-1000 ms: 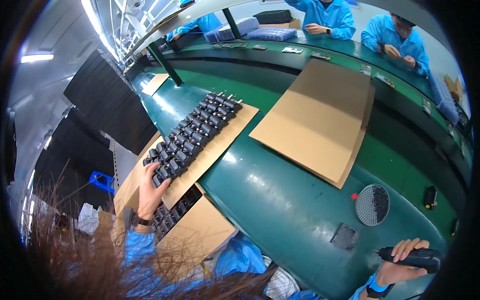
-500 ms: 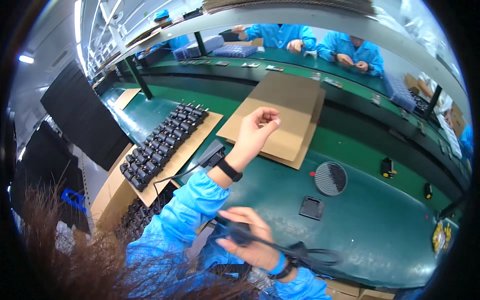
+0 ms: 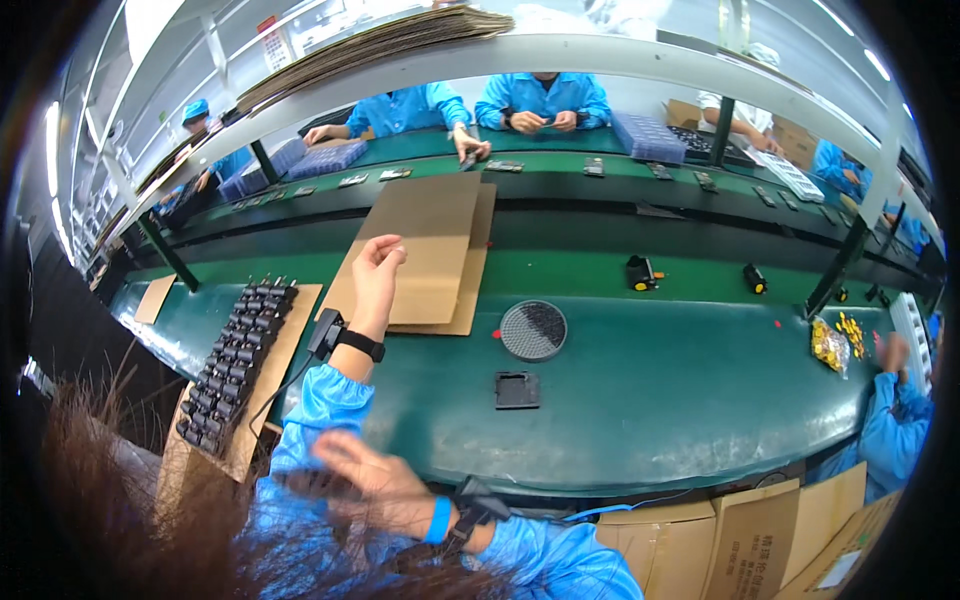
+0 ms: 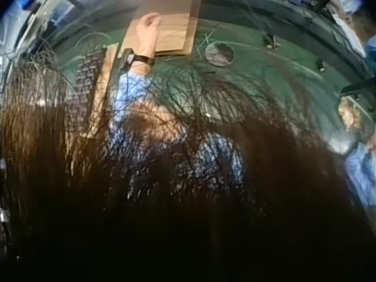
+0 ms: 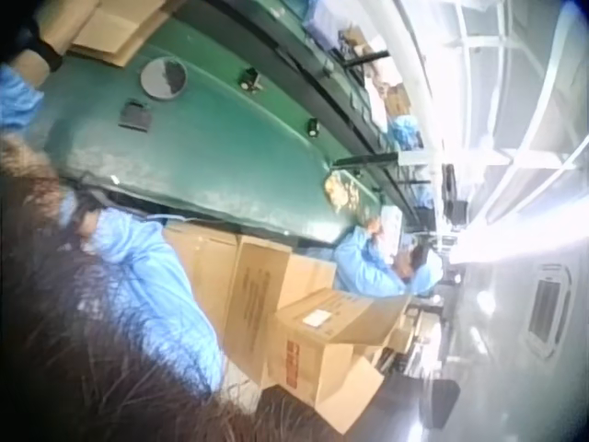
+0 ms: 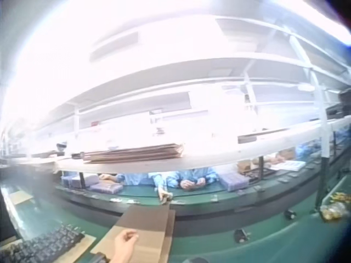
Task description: Assembling electronic components using a power screwdriver on a factory assembly line.
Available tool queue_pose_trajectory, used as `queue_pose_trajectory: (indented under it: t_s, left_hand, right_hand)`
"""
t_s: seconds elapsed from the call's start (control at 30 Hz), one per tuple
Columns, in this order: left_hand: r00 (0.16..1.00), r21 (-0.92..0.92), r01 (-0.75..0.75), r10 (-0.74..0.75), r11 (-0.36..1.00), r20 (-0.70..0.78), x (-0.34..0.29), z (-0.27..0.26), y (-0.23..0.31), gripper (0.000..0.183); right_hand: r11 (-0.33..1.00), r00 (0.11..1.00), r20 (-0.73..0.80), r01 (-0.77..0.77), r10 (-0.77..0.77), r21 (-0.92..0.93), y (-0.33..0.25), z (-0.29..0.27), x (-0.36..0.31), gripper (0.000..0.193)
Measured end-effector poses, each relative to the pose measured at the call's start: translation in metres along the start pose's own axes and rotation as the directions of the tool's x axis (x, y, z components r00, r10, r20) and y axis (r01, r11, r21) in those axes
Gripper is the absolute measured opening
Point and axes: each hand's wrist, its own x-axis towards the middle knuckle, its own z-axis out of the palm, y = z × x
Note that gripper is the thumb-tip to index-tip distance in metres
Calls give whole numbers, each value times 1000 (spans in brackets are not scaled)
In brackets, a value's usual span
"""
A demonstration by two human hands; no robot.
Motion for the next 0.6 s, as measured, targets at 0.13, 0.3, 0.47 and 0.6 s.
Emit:
queue_pose_trajectory:
  t_s: [0.13, 0.3, 0.47, 0.6]
  left_hand:
    - [999, 25, 28, -29, 999, 23, 2, 16, -20, 23]
    - [999, 43, 25, -27, 999, 40, 9, 38, -20, 23]
    - [982, 132, 90, -110, 987, 153, 15, 85, -33, 29]
    - [963, 81, 31, -51, 996, 264, 11, 162, -38, 23]
  right_hand:
    - [969, 991, 80, -87, 108, -230, -16, -17, 1, 76]
    - [972, 986, -44, -169, 164, -161, -19, -52, 7, 75]
    - [951, 980, 8, -192, 200, -240, -17, -63, 0, 81]
    - [960, 960, -170, -245, 221, -135, -11, -108, -8, 69]
